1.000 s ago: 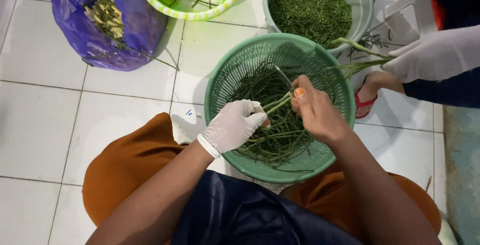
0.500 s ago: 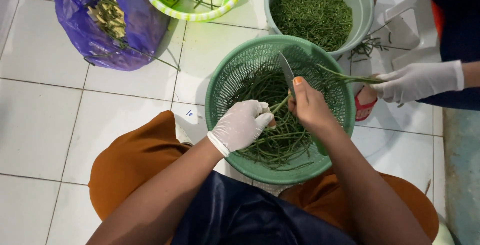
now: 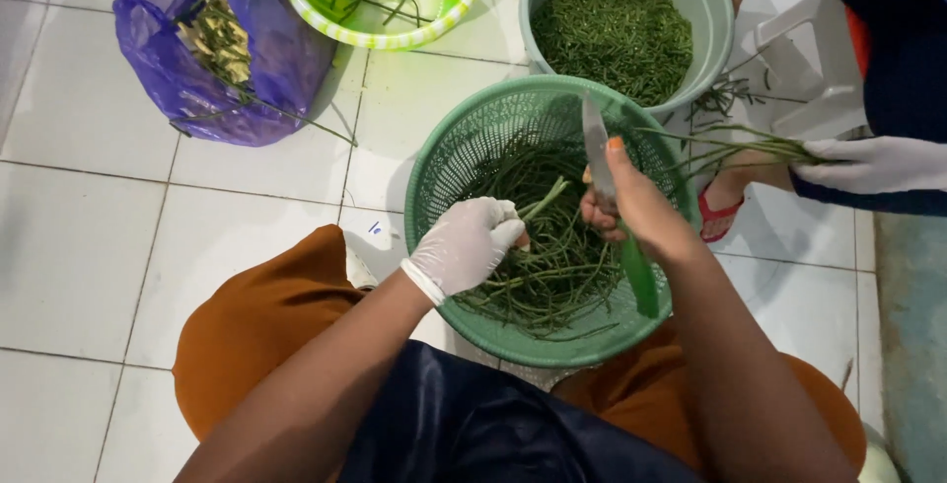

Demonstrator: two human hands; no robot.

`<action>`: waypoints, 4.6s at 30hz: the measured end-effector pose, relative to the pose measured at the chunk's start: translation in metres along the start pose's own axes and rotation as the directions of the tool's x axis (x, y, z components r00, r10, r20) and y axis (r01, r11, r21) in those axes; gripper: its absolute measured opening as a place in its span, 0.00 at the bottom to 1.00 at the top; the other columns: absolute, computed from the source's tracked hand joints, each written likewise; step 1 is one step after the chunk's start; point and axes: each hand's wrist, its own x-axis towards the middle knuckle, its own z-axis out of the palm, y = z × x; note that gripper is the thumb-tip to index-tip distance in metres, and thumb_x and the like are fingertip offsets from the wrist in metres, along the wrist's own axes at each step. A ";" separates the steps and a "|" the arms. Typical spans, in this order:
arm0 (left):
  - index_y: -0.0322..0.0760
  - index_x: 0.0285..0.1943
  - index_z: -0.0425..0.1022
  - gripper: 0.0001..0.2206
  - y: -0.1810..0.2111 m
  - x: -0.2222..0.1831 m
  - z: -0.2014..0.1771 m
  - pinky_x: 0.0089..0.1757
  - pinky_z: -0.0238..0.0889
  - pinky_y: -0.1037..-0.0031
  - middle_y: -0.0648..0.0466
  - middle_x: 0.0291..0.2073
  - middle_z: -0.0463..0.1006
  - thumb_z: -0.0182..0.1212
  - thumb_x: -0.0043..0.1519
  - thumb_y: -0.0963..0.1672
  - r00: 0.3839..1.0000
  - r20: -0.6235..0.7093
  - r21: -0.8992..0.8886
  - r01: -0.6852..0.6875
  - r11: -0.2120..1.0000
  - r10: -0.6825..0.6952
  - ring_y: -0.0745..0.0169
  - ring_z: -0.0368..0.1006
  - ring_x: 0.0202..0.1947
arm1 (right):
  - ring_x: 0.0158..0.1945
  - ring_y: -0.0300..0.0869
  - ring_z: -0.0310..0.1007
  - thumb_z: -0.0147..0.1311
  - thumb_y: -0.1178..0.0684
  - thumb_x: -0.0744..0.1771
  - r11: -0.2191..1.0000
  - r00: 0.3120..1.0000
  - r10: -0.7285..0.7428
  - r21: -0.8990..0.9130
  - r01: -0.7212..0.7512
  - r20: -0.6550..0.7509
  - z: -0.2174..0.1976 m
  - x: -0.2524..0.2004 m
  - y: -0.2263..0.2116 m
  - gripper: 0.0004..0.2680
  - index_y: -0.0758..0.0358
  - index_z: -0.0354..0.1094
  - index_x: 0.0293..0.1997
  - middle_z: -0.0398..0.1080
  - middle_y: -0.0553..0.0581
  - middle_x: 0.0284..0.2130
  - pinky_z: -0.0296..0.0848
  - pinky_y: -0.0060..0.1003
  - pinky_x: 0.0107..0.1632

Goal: The person sits on the floor and uses a knife to trim long green vegetable stems, placing the cut pieces into a green basket. The person handles the stems one at a time, cutting them into smaller segments and discarding the ends.

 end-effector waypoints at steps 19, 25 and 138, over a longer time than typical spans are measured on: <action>0.44 0.27 0.77 0.09 0.007 -0.012 -0.009 0.46 0.63 0.62 0.45 0.34 0.76 0.51 0.57 0.45 0.998 0.060 -0.132 -0.005 0.991 0.013 0.42 0.70 0.47 | 0.17 0.43 0.57 0.25 0.32 0.68 1.000 0.986 -0.024 -0.014 0.026 0.166 0.007 -0.001 0.010 0.25 0.69 0.61 0.38 0.63 0.64 0.20 0.53 0.33 0.14; 0.45 0.28 0.77 0.09 0.008 -0.015 -0.001 0.47 0.64 0.61 0.47 0.34 0.77 0.52 0.57 0.45 0.996 0.090 -0.091 -0.010 0.996 0.018 0.44 0.70 0.46 | 0.19 0.41 0.63 0.24 0.30 0.67 0.992 0.997 0.001 -0.123 0.008 0.075 0.013 0.005 0.009 0.25 0.63 0.63 0.44 0.66 0.59 0.20 0.60 0.34 0.15; 0.33 0.37 0.71 0.07 0.002 0.008 0.066 0.38 0.69 0.74 0.47 0.22 0.76 0.47 0.63 0.41 0.993 0.005 -0.795 -0.065 0.603 0.114 0.61 0.75 0.28 | 0.14 0.34 0.56 0.50 0.47 0.66 0.924 0.923 -0.383 -0.007 0.384 0.044 0.007 -0.064 -0.054 0.12 0.69 0.68 0.42 0.62 0.53 0.13 0.56 0.30 0.20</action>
